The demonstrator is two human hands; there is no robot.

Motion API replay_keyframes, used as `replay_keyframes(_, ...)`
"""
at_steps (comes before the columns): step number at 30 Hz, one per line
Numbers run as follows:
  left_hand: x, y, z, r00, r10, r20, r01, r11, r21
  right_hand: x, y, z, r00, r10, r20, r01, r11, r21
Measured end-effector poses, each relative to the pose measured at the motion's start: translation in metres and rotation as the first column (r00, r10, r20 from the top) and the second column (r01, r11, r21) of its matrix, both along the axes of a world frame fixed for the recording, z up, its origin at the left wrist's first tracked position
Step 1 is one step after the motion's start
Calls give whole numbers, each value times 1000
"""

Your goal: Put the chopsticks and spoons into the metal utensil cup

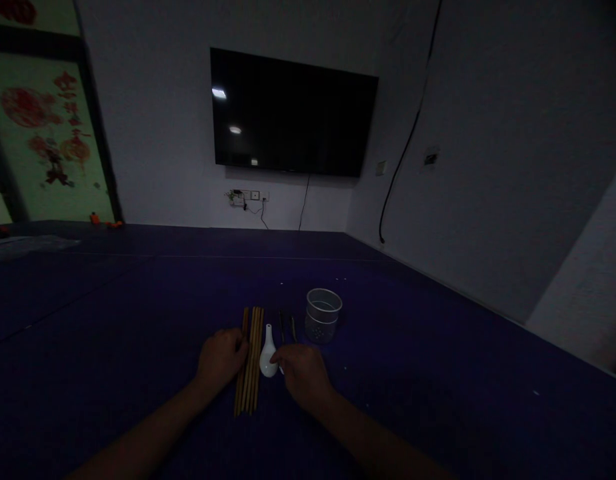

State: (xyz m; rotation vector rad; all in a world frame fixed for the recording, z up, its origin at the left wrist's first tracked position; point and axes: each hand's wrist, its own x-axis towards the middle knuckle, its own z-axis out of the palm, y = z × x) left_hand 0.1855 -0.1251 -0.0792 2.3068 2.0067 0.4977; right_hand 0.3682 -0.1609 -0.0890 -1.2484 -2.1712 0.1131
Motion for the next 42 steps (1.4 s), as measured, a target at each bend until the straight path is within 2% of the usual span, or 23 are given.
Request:
replay_keyframes(9, -2, 0, 1, 1000, 0, -17, 0, 1000, -3, -1, -1, 2, 999, 16, 42, -16, 1000, -12)
replay_keyframes(17, -2, 0, 3, 1000, 13, -5, -13, 1000, -23, -2, -1, 4, 994, 52, 101, -45, 996, -73)
replay_keyframes(42, -1, -3, 3, 998, -43, -49, 43, 999, 4, -1, -3, 5, 993, 46, 106, -34, 994, -109)
